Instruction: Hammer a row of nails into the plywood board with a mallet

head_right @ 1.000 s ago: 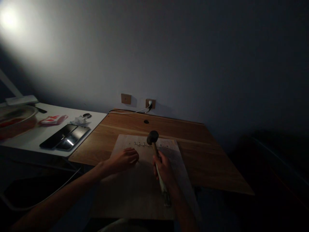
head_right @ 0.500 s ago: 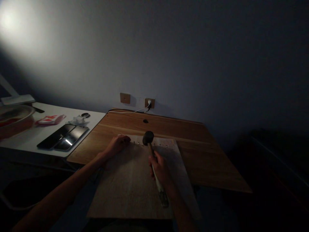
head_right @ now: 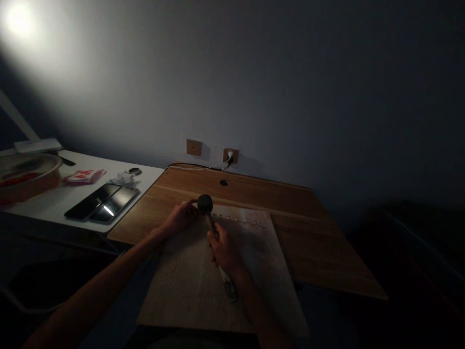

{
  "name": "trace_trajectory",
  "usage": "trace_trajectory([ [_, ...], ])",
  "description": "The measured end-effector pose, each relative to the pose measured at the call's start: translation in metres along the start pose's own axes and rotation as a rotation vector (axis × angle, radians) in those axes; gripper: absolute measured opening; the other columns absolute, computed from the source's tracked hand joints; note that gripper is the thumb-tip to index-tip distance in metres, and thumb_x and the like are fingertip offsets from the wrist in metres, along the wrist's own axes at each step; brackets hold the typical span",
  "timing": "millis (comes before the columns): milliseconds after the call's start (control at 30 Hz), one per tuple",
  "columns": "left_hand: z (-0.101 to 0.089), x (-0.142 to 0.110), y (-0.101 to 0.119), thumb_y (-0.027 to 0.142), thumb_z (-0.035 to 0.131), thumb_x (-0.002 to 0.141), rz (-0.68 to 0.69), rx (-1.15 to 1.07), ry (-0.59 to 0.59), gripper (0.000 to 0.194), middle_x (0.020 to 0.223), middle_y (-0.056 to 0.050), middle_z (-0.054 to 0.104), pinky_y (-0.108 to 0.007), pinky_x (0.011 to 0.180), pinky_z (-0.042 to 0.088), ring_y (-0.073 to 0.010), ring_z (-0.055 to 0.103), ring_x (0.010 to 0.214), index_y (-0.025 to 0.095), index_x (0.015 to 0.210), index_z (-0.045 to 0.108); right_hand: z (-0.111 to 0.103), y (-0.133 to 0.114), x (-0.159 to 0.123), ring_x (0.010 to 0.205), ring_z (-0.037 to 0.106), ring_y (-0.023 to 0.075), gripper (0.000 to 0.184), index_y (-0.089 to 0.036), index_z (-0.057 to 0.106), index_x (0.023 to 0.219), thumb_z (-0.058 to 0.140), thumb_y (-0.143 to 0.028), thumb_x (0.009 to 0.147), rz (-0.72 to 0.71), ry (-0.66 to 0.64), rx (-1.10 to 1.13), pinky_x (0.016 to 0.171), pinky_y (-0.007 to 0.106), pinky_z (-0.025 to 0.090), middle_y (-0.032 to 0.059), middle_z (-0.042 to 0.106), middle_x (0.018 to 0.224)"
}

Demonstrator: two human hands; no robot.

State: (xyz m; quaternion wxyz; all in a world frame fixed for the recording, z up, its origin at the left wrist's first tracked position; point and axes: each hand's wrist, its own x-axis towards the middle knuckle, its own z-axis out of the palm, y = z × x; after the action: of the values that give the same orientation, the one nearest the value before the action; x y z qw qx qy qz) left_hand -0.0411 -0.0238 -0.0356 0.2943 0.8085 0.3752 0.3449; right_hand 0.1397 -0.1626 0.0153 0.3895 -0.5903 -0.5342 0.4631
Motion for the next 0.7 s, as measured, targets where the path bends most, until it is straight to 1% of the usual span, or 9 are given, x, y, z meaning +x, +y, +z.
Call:
trace_trajectory([
  [167,0.002,0.000,-0.004,0.010,0.066,0.075,-0.017,0.016,0.056,0.051,0.087,-0.004,0.075,-0.023,0.066,0.051,-0.0166,0.069,0.073,0.016,0.126,0.058,0.007,0.004,0.002,0.031,0.046,0.0056,0.027,-0.020,0.055,0.096,0.048,-0.045,0.088,0.017,-0.018,-0.051,0.027,0.016,0.033,-0.0097,0.049,0.062],
  [300,0.002,0.000,-0.003,0.013,0.066,0.076,-0.016,0.023,0.043,0.050,0.084,-0.003,0.074,-0.023,0.064,0.050,-0.0159,0.067,0.070,0.016,0.125,0.059,0.009,0.004,0.002,0.031,0.045,0.0055,0.028,-0.020,0.055,0.098,0.047,-0.046,0.089,-0.002,-0.004,-0.040,0.027,0.017,0.033,-0.0099,0.048,0.062],
  [400,0.001,-0.001,-0.003,0.013,0.065,0.075,-0.025,0.039,0.039,0.049,0.084,-0.004,0.074,-0.023,0.063,0.048,-0.0158,0.067,0.070,0.015,0.124,0.059,0.009,0.001,0.002,0.032,0.044,0.0050,0.026,-0.021,0.053,0.093,0.050,-0.046,0.087,0.010,-0.026,-0.025,0.027,0.016,0.032,-0.0098,0.047,0.063],
  [500,0.001,-0.002,-0.003,0.014,0.064,0.076,-0.017,0.014,0.025,0.049,0.086,-0.004,0.074,-0.023,0.065,0.049,-0.0159,0.067,0.072,0.016,0.125,0.058,0.007,-0.004,-0.004,0.033,0.043,0.0053,0.028,-0.021,0.053,0.089,0.053,-0.049,0.085,0.029,-0.032,0.066,0.027,0.018,0.032,-0.0088,0.048,0.064],
  [567,0.002,-0.002,-0.004,0.015,0.063,0.077,-0.022,-0.017,0.011,0.048,0.088,-0.003,0.075,-0.024,0.069,0.051,-0.0158,0.068,0.075,0.017,0.125,0.057,0.004,-0.004,-0.015,0.034,0.043,0.0056,0.031,-0.022,0.052,0.088,0.055,-0.052,0.083,0.070,0.029,0.174,0.029,0.018,0.033,-0.0076,0.052,0.065],
  [667,0.002,-0.002,-0.005,0.017,0.063,0.076,-0.034,-0.036,0.013,0.047,0.090,-0.004,0.074,-0.025,0.072,0.052,-0.0156,0.068,0.077,0.018,0.123,0.058,-0.004,0.003,-0.042,0.038,0.046,0.0070,0.036,-0.023,0.053,0.089,0.059,-0.058,0.080,0.180,0.232,0.351,0.032,0.018,0.034,-0.0061,0.055,0.066],
  [700,0.002,-0.002,-0.005,0.017,0.063,0.076,-0.033,-0.033,0.013,0.047,0.090,-0.004,0.074,-0.025,0.072,0.053,-0.0156,0.068,0.077,0.018,0.122,0.058,-0.008,0.008,-0.053,0.040,0.048,0.0080,0.039,-0.023,0.053,0.090,0.059,-0.060,0.080,0.195,0.303,0.399,0.034,0.019,0.036,-0.0055,0.056,0.065],
])
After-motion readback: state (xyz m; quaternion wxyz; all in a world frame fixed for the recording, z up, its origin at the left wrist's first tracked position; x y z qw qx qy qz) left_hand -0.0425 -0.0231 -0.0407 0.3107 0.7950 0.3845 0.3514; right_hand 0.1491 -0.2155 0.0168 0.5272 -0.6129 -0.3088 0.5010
